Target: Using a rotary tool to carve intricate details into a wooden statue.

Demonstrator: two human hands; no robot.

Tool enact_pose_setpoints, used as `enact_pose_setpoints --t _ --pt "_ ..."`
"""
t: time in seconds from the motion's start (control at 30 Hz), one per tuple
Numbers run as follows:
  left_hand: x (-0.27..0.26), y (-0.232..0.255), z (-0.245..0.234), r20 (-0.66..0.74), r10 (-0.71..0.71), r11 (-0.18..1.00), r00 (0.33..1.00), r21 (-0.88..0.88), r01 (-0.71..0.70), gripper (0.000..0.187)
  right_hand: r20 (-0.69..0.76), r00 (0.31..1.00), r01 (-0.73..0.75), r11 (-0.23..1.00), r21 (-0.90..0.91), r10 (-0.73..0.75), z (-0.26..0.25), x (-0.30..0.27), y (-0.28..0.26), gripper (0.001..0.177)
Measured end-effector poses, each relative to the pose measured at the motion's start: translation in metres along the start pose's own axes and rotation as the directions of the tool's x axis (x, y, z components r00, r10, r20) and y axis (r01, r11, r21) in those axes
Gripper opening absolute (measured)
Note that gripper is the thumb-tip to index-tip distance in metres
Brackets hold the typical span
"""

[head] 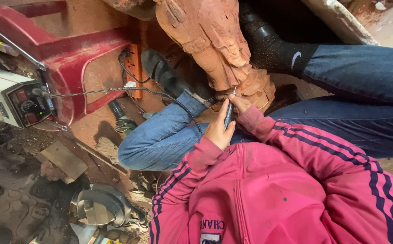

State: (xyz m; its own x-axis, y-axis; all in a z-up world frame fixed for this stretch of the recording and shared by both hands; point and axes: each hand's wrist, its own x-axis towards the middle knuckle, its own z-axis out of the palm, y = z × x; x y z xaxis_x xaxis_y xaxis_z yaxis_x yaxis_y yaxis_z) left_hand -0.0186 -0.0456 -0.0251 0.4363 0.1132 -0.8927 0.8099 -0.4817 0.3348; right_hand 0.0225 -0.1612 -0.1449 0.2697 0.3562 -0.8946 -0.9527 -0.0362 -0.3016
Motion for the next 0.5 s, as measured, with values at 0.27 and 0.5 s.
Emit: enact_pose_setpoints --t 0.27,0.5 --pt "-0.007 0.0 0.009 -0.082 0.013 0.999 0.997 -0.031 -0.016 0.077 0.014 1.0 0.005 0.998 -0.059 -0.004 -0.005 0.002 0.002 0.04" --pt "-0.012 0.003 0.011 -0.104 0.018 0.997 0.994 -0.067 -0.025 0.079 0.036 0.999 -0.009 0.997 -0.082 0.012 -0.007 0.009 0.005 0.042"
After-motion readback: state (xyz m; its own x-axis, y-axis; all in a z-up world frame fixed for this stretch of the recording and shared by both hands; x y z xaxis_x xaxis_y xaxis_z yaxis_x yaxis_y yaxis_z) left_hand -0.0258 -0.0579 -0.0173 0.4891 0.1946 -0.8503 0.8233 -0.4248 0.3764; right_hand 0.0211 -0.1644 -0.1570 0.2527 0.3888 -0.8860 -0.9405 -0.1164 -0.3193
